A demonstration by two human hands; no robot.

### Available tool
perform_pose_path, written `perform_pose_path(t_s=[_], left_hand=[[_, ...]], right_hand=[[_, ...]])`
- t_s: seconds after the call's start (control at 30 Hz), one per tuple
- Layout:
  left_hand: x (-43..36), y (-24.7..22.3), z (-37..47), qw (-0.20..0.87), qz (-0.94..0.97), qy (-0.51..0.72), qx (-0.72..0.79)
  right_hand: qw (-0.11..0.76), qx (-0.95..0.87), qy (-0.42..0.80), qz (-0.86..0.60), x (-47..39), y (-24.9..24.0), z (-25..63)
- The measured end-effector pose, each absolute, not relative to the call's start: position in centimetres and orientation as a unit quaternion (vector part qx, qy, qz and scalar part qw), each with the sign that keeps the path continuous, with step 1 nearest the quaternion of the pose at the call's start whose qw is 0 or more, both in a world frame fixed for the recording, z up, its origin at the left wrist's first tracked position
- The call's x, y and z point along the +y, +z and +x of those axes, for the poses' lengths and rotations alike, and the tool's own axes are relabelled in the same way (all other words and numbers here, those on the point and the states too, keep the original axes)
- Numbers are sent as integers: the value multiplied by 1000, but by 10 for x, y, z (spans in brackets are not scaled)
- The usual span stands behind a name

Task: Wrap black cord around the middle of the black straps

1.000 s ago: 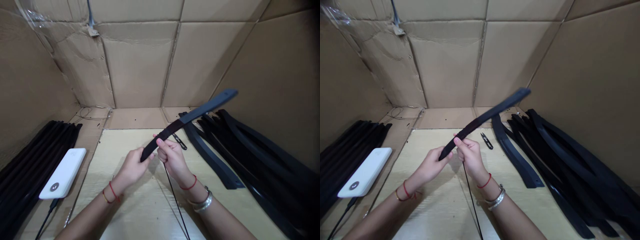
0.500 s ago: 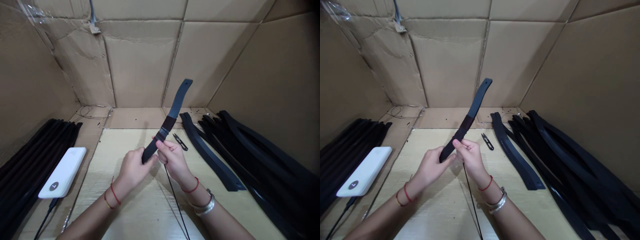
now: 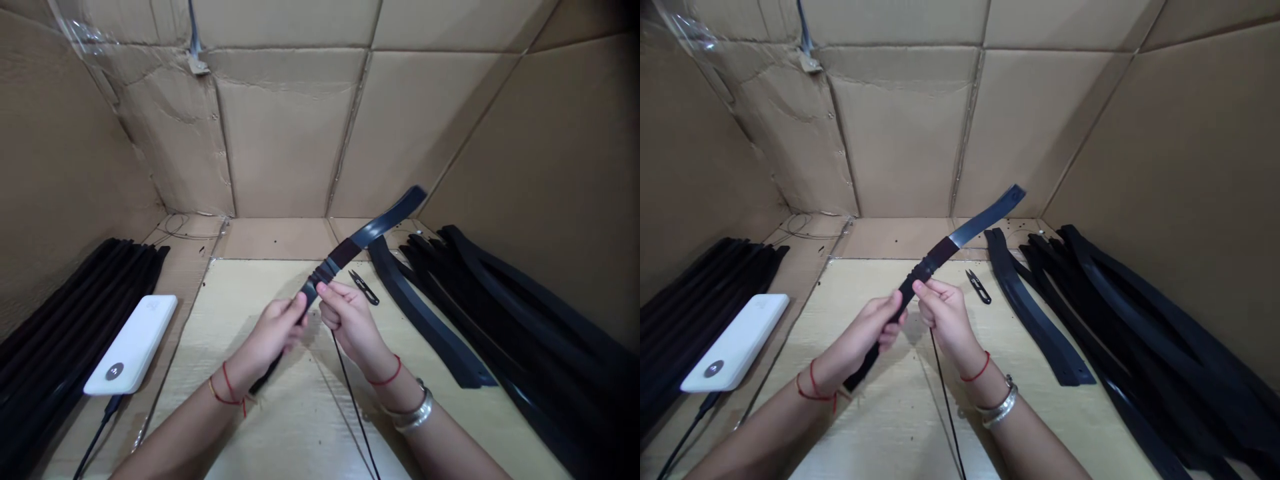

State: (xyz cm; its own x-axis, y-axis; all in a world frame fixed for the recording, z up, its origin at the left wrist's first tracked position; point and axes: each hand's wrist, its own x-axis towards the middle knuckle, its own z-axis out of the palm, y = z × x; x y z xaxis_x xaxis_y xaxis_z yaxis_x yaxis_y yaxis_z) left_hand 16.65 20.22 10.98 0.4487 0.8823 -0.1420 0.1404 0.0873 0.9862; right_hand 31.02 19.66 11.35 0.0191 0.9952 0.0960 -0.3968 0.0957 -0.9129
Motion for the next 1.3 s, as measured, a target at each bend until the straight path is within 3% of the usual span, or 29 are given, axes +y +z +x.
perform_pose_path(t_s=[0.1,0.17,0.2,0.33,0.4,0.47,0.53,0.63,0.7,0.8,0.97,1.1,1.3], left_hand=[[198,115,169,758,519,198,342],[197,115,170,762,509,206,344],[196,114,170,703,547,248,380],[199,106,168,306,707,374,515],[200,105,167,259,722,370,524],[199,107,167,359,707,373,482],[197,110,167,560,640,356,389],[194,113,166,849,434,221,205],[193,113,165,923,329,143,137],[196,112,166,909,317,182,201],[201,113,168,818,374,306,310],[204,112,166,859,349,268,261],[201,109,165,860,392,219,244]], right_hand=[[579,-435,599,-342,193,118,315],[591,-444,572,-354,192,119,315],[603,-441,559,-359,192,119,314],[615,-413,577,-344,194,116,311],[603,-413,594,-336,195,116,312],[590,-422,606,-327,195,117,314],[576,-437,618,-309,194,119,317],[564,-462,613,-305,193,120,318],[569,-478,580,-333,193,120,316],[584,-493,529,-370,193,119,311],[547,-494,562,-376,191,120,306],[540,-531,517,-399,190,121,307],[522,-672,354,-390,187,125,312]])
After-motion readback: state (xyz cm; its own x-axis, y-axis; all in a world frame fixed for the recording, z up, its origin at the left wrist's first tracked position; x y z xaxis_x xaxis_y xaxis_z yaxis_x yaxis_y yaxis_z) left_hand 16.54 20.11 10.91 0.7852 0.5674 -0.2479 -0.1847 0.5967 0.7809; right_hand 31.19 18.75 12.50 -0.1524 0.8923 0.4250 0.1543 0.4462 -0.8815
